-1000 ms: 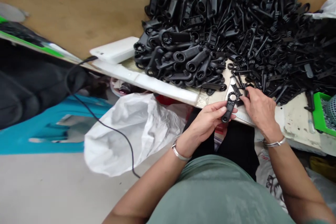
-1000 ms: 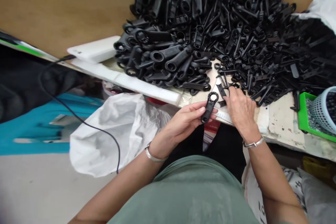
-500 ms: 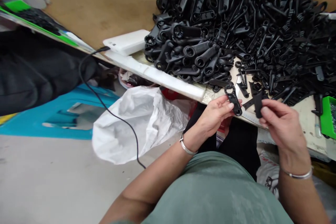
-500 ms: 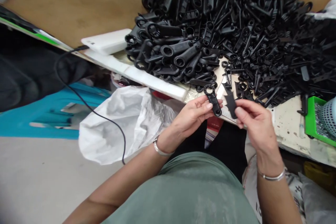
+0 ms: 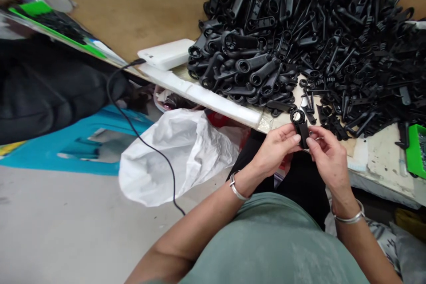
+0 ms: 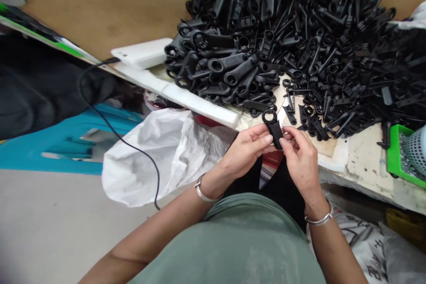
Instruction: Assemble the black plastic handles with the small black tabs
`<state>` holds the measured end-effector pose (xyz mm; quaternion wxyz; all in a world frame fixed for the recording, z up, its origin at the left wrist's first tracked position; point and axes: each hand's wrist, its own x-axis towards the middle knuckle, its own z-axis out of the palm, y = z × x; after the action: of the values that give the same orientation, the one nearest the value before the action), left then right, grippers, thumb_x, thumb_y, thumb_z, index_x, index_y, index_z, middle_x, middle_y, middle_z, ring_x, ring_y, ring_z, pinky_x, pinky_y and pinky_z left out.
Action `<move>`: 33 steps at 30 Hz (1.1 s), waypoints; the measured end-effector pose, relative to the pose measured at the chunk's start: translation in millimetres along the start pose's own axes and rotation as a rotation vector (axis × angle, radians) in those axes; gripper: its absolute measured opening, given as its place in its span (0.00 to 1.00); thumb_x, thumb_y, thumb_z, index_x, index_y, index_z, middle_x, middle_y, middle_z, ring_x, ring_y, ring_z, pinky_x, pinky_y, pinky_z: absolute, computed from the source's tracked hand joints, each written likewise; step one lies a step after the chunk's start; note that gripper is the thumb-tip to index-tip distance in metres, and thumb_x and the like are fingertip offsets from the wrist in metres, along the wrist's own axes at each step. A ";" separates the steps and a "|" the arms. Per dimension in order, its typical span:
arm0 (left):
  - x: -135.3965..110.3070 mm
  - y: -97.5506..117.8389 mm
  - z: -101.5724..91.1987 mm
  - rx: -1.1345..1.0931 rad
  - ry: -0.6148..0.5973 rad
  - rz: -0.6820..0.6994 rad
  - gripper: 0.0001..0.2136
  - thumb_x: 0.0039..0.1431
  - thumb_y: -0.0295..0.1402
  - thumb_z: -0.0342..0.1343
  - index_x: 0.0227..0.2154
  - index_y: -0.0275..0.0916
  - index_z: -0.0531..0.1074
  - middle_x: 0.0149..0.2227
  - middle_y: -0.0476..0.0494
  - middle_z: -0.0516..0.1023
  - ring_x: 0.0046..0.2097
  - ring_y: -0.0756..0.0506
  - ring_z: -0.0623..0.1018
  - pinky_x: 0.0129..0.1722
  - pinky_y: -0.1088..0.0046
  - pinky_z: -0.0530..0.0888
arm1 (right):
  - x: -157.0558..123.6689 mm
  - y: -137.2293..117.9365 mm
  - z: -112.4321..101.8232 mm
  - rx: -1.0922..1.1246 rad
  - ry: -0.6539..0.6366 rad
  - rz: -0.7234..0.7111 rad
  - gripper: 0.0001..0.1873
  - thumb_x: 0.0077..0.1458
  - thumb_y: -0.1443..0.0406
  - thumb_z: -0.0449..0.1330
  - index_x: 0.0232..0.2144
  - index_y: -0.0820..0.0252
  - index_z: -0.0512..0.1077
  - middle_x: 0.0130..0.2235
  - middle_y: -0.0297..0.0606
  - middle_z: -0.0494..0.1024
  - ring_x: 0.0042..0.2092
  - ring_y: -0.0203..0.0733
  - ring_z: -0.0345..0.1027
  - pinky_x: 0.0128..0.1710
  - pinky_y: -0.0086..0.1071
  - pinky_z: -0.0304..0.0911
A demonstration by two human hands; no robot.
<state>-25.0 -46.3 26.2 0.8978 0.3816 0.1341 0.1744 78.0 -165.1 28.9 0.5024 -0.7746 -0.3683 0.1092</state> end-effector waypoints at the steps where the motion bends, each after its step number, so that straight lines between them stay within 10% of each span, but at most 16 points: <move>1: 0.4 -0.7 -0.2 0.011 -0.011 0.017 0.16 0.51 0.36 0.69 0.42 0.36 0.78 0.44 0.40 0.83 0.48 0.43 0.81 0.49 0.69 0.76 | -0.7 -0.3 1.0 -0.026 0.003 -0.015 0.13 0.62 0.60 0.60 0.47 0.55 0.75 0.39 0.38 0.76 0.38 0.43 0.72 0.36 0.37 0.72; 17: -0.2 -0.1 10.6 0.075 0.142 0.136 0.18 0.47 0.39 0.71 0.40 0.38 0.77 0.36 0.45 0.82 0.36 0.47 0.79 0.37 0.72 0.75 | -6.7 -2.3 13.7 0.410 -0.019 0.167 0.21 0.53 0.59 0.69 0.49 0.54 0.75 0.47 0.40 0.81 0.44 0.44 0.77 0.42 0.37 0.78; 23: -0.2 -4.8 11.8 0.108 0.147 0.135 0.18 0.49 0.42 0.69 0.40 0.39 0.77 0.36 0.43 0.82 0.38 0.44 0.79 0.35 0.69 0.75 | -5.4 -10.5 9.7 0.344 0.100 0.129 0.12 0.53 0.61 0.69 0.41 0.55 0.80 0.36 0.35 0.83 0.27 0.38 0.75 0.30 0.35 0.78; 29: -8.6 26.8 1.0 0.670 0.157 0.447 0.25 0.52 0.41 0.68 0.53 0.44 0.72 0.62 0.39 0.71 0.66 0.36 0.65 0.64 0.56 0.63 | 2.3 -18.5 -34.1 -0.228 -0.002 -0.318 0.09 0.62 0.64 0.63 0.44 0.53 0.80 0.40 0.38 0.83 0.36 0.44 0.78 0.41 0.41 0.76; 33: -8.4 48.0 5.3 1.255 -0.126 0.502 0.09 0.61 0.37 0.60 0.43 0.43 0.78 0.50 0.41 0.81 0.59 0.36 0.74 0.69 0.47 0.46 | 6.5 -29.7 -50.3 -0.391 -0.108 -0.495 0.10 0.65 0.67 0.60 0.46 0.53 0.79 0.41 0.39 0.82 0.41 0.44 0.77 0.42 0.39 0.75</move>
<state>-40.7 -22.1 65.9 0.4446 0.8594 0.0649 0.2439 96.1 -189.1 79.4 0.3350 -0.7364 -0.5858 -0.0481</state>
